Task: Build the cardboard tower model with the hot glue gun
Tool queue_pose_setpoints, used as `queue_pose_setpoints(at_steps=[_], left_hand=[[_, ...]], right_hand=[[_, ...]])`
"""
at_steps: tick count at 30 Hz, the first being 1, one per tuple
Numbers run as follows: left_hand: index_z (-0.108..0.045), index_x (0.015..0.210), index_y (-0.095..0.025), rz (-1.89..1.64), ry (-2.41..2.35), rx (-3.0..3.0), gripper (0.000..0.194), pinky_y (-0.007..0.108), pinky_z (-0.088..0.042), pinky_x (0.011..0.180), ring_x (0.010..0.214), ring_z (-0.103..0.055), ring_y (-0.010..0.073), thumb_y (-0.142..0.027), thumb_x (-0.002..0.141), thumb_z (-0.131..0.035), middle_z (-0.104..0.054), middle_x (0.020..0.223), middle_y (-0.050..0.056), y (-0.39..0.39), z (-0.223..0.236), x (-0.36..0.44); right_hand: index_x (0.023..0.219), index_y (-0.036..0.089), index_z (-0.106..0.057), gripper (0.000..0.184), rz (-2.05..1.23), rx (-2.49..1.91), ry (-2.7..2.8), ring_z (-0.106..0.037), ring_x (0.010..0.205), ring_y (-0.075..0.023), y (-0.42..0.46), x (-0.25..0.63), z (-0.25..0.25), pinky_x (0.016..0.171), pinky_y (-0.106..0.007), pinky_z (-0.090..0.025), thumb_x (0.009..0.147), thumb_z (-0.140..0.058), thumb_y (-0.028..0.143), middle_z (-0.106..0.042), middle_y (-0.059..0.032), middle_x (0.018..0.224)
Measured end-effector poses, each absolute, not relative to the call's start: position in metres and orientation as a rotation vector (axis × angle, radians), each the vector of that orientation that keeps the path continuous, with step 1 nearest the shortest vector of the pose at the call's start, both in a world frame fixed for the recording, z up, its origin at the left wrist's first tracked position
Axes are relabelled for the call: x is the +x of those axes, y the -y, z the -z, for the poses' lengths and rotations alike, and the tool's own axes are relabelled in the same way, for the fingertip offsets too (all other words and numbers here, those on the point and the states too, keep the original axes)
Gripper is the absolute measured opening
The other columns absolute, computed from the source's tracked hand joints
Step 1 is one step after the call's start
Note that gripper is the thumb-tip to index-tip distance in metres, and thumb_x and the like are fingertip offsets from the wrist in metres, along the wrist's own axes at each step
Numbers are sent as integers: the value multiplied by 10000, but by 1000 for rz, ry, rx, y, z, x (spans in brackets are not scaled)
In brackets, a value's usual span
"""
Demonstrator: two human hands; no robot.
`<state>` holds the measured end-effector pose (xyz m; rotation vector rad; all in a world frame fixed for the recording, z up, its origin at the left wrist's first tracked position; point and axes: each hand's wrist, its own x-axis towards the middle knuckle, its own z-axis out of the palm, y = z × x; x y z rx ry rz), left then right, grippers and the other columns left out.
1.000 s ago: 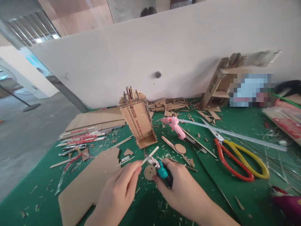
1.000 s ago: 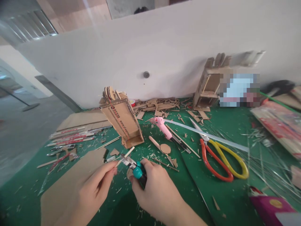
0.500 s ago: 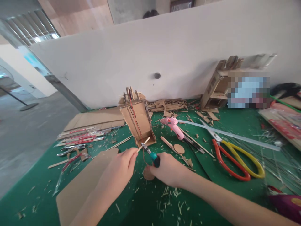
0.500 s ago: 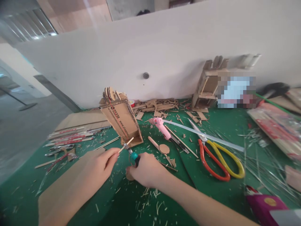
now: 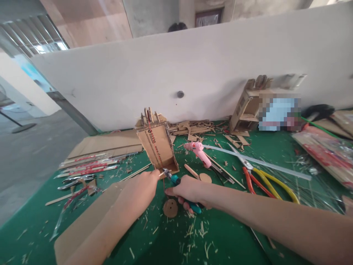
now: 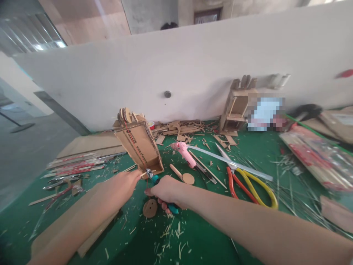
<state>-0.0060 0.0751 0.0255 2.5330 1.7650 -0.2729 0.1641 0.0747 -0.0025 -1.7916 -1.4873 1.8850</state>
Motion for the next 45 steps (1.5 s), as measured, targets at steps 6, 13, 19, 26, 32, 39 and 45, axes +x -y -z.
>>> queue_pose_setpoints(at_steps=[6, 13, 19, 26, 32, 39, 45], left_hand=[[-539, 893, -225, 248, -1890, 2462, 244, 275, -215, 446, 590, -645, 243, -238, 958, -304, -672, 741, 45, -65, -32, -8], [-506, 946, -236, 45, -2023, 2319, 228, 266, -278, 506, 652, -631, 222, -300, 969, -288, -653, 767, 28, -51, -25, -48], [-532, 913, -215, -12, -1976, 2321, 267, 257, -316, 496, 579, -574, 156, -299, 959, -283, -615, 947, 57, -62, -7, -72], [-598, 935, -222, -114, -1861, 2562, 226, 297, -410, 622, 814, -624, 222, -243, 942, -373, -633, 938, 57, -60, 6, -57], [-609, 999, -212, -295, -1783, 2804, 261, 330, -467, 746, 864, -611, 211, -246, 971, -352, -614, 920, 51, -60, -13, -17], [-617, 904, -112, 93, -1730, 2759, 181, 315, -483, 546, 680, -676, 234, -43, 822, -471, -595, 918, 120, -77, -5, 42], [-591, 947, -95, 44, -1749, 2762, 269, 352, -497, 529, 700, -677, 280, 26, 783, -416, -577, 976, 141, -80, 4, 37]], right_hand=[[591, 204, -439, 315, -1885, -1730, 1440, -422, 340, -86, -71, 163, 6, 307, -223, -377, 787, -587, 402, -444, 52, 463], [887, 200, -566, 229, -1455, -1706, 1566, -581, 589, -149, -50, 199, -17, 529, -282, -477, 789, -582, 406, -629, -30, 741], [1101, 190, -605, 366, 137, -1659, 2257, -603, 972, -330, -9, 247, -4, 822, -487, -472, 748, -639, 279, -667, -114, 1066], [1072, 181, -596, 425, 482, -1707, 2264, -605, 921, -314, 38, 286, 45, 740, -461, -481, 805, -616, 511, -673, -108, 1033], [1245, 152, -539, 522, 610, -1586, 2362, -565, 1044, -348, 43, 292, 49, 917, -591, -376, 820, -628, 441, -636, -134, 1189], [1262, 217, -526, 449, 431, -1415, 2377, -556, 1089, -308, 30, 266, 21, 1003, -603, -310, 848, -589, 379, -627, -98, 1204], [1215, 240, -536, 350, 258, -1355, 2396, -548, 1095, -284, 29, 249, 11, 1026, -598, -301, 875, -566, 317, -629, -73, 1189]])
